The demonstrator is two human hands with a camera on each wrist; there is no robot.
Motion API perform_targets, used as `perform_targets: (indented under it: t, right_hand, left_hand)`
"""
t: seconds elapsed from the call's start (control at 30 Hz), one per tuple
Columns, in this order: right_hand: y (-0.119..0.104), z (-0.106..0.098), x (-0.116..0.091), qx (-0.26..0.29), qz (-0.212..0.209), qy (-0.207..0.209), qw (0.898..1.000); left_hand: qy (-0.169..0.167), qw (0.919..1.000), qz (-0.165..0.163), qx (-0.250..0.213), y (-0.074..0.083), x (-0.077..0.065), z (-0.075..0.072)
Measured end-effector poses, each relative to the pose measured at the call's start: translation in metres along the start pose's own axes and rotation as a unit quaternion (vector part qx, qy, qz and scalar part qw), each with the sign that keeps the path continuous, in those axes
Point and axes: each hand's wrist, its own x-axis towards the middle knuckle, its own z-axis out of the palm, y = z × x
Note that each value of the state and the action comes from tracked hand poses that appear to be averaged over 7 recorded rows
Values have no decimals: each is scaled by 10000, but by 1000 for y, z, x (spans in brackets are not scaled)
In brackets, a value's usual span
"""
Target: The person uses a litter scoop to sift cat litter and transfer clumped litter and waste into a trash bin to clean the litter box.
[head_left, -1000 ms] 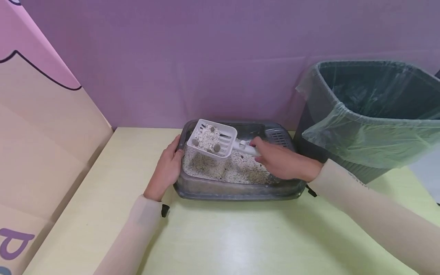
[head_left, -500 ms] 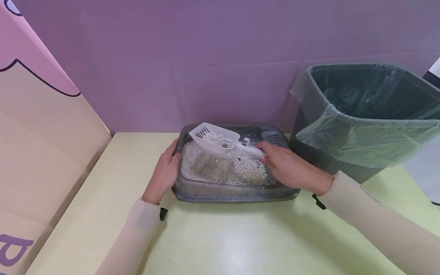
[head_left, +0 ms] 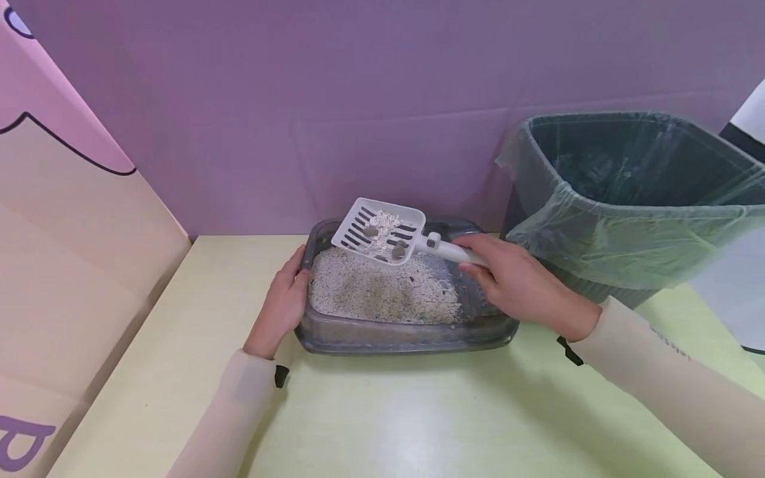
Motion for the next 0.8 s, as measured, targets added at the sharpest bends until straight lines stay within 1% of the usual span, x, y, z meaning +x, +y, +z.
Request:
perform_targets:
  t: [0.1,0.3,0.53,0.63,0.7,0.8]
  right_hand:
    - [-1,2,-2,16,49,251,9997]
    - [-1,6,-7,10,308,431,9986]
    - [2,14,-9,-162,195,732,9970]
    - [2,15,-9,-134,151,859,9961]
    - [1,15,-9,-115,131,884,9959]
    - [-2,11,-9,-63,211,791,9966]
  left_hand:
    - [-2,10000,-5,-12,0,0,0]
    - [-21,10000,8,-17,0,0,0]
    - [-28,10000,42,7,0,1,0]
    - [-32,10000,51,-2,0,0,0]
    - [-22,10000,52,-14,0,0,0]
    - [-24,10000,53,2,-1,-1,0]
